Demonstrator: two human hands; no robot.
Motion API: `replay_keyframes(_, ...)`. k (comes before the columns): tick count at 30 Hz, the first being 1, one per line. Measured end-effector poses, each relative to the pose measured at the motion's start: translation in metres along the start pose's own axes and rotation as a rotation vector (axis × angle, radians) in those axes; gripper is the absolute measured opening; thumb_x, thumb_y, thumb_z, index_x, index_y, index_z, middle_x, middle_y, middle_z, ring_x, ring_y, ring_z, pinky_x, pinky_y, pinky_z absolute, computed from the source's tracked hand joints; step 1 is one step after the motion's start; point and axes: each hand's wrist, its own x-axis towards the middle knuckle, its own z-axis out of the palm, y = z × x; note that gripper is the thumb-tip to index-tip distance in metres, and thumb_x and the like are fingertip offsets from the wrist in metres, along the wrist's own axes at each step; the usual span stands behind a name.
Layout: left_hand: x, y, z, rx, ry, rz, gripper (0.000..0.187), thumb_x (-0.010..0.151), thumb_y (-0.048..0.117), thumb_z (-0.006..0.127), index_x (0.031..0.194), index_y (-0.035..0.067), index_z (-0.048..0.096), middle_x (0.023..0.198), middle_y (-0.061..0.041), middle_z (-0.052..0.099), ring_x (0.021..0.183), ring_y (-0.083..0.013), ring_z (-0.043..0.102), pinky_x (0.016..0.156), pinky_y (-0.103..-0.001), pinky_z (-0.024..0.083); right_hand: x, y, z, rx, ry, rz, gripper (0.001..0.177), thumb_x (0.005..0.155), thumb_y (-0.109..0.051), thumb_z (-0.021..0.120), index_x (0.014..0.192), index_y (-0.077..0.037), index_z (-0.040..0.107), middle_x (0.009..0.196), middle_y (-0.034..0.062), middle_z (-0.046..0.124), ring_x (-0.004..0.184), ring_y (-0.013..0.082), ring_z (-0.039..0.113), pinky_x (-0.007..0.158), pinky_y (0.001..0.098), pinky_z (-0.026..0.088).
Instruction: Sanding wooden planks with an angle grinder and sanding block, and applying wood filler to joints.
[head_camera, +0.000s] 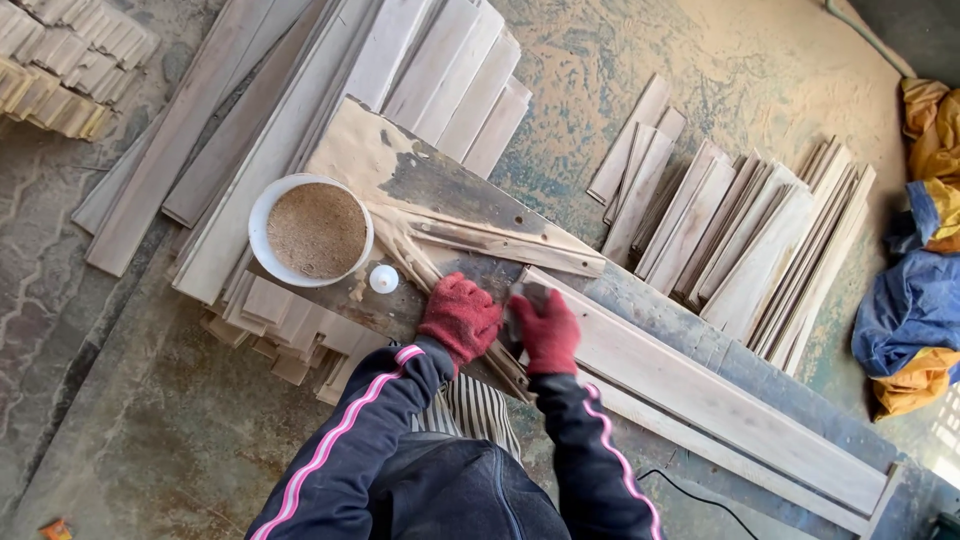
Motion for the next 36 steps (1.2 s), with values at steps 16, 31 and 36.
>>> replay_keyframes(16, 0.002, -0.002, 0.003, -0.014, 0.147, 0.061, 0.019, 0.078, 0.04, 0.068, 0.066, 0.024, 0.069, 0.07, -0.004, 0.067, 0.077, -0.0254, 0.066, 0.092, -0.05, 0.051, 0.028, 0.015, 0.012, -0.063, 0.196, -0.11, 0.064, 0.078, -0.077, 0.07, 0.095, -0.016, 0.063, 0.09, 0.0184, 0.071, 0.1, 0.0422, 0.07, 0.09, 0.0545, 0.057)
replay_keyframes(31, -0.014, -0.011, 0.041, -0.013, 0.084, 0.032, 0.021, 0.081, 0.044, 0.068, 0.073, 0.025, 0.071, 0.076, -0.002, 0.068, 0.086, -0.0244, 0.067, 0.098, -0.05, 0.048, 0.045, -0.006, -0.003, -0.112, 0.138, -0.14, 0.057, 0.086, -0.075, 0.061, 0.096, -0.019, 0.058, 0.091, 0.0149, 0.07, 0.1, 0.0398, 0.07, 0.088, 0.0538, 0.057)
replay_keyframes(36, -0.004, -0.008, 0.026, -0.007, 0.077, 0.007, 0.022, 0.082, 0.045, 0.065, 0.072, 0.026, 0.07, 0.074, -0.001, 0.068, 0.084, -0.0234, 0.068, 0.099, -0.049, 0.048, 0.039, -0.006, -0.003, -0.073, 0.178, -0.114, 0.058, 0.087, -0.073, 0.063, 0.096, -0.016, 0.057, 0.091, 0.0201, 0.07, 0.099, 0.0443, 0.07, 0.087, 0.0565, 0.056)
